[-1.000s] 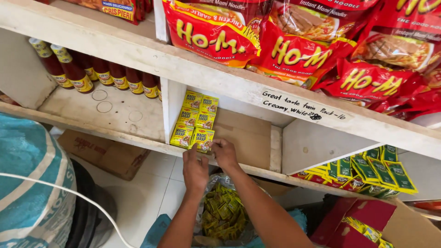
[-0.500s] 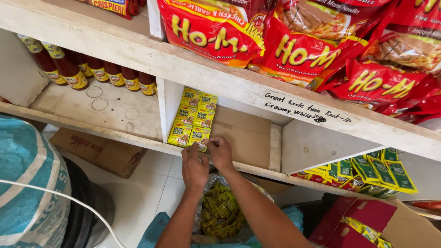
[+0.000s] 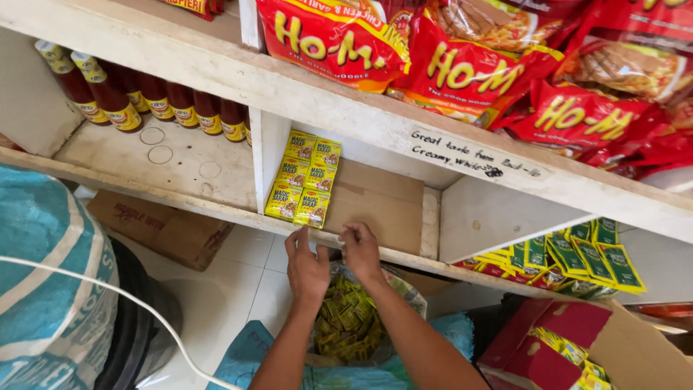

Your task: Stocking small packets of seasoning on a low shelf in a grocery store.

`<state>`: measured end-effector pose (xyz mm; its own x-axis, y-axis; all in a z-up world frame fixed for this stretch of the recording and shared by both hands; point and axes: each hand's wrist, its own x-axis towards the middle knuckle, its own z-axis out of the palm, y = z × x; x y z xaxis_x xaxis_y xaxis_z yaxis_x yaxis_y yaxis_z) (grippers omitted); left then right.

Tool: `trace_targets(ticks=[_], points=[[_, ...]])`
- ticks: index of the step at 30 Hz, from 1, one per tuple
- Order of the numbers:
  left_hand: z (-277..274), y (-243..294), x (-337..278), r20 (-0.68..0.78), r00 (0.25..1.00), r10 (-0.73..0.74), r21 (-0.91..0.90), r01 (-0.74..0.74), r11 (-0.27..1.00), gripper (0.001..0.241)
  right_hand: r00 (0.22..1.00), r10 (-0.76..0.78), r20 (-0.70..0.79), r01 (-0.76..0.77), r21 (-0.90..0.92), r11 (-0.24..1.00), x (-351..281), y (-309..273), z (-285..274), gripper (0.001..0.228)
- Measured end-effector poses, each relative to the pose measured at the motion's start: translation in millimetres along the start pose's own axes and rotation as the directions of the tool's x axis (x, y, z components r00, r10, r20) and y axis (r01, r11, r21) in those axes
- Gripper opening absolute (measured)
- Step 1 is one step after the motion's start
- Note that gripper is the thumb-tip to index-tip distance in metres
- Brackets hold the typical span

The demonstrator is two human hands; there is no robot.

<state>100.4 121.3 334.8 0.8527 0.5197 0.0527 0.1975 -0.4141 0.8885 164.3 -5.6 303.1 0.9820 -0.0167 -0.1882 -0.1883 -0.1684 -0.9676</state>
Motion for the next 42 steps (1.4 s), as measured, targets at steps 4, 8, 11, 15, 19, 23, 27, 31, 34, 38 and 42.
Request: trace_targets(ticks=[4,8,11,15,19,23,27,31,34,38,42], points=[[3,-2,-26,0.013,1.000,-0.022,-0.026,0.022,0.999,0.051,0.983,0.007,0.181,0.011,-0.100,0.995,-53,8,-46,0.013],[5,2,-56,0.206,0.977,0.047,0.016,-0.051,0.999,0.034,0.902,0.174,0.395,-0.047,-0.311,0.949,-101,31,-76,0.017],[-4,3,-96,0.414,0.907,-0.081,0.135,0.026,0.990,0.030,0.868,0.279,0.410,-0.119,-0.373,0.920,-134,75,-86,0.021],[3,-50,-156,0.452,0.872,-0.186,0.324,0.034,0.945,0.032,0.869,-0.013,0.494,0.298,-0.503,0.811,-147,197,-98,0.022],[36,-148,-175,0.675,0.726,-0.132,0.427,-0.239,0.872,0.030,0.734,0.122,0.668,0.419,-0.587,0.693,-159,175,-82,0.032],[19,-115,-169,0.674,0.731,-0.108,0.355,-0.193,0.915,0.029,0.855,0.064,0.515,0.332,-0.637,0.695,-151,166,-77,0.031],[12,-114,-169,0.667,0.745,-0.014,0.290,-0.242,0.926,0.028,0.848,0.175,0.500,0.210,-0.621,0.755,-144,184,-74,0.031],[3,-95,-173,0.658,0.751,-0.056,0.322,-0.213,0.922,0.029,0.851,-0.005,0.526,0.396,-0.635,0.663,-152,171,-77,0.027],[6,-104,-171,0.670,0.740,-0.048,0.305,-0.216,0.928,0.030,0.868,0.125,0.480,0.258,-0.652,0.713,-160,155,-75,0.025],[15,-118,-170,0.664,0.748,0.009,0.252,-0.235,0.939,0.029,0.864,0.114,0.490,0.265,-0.636,0.725,-161,156,-77,0.024],[20,-128,-170,0.667,0.745,0.002,0.227,-0.206,0.952,0.029,0.862,0.133,0.488,0.242,-0.629,0.739,-164,156,-75,0.026]])
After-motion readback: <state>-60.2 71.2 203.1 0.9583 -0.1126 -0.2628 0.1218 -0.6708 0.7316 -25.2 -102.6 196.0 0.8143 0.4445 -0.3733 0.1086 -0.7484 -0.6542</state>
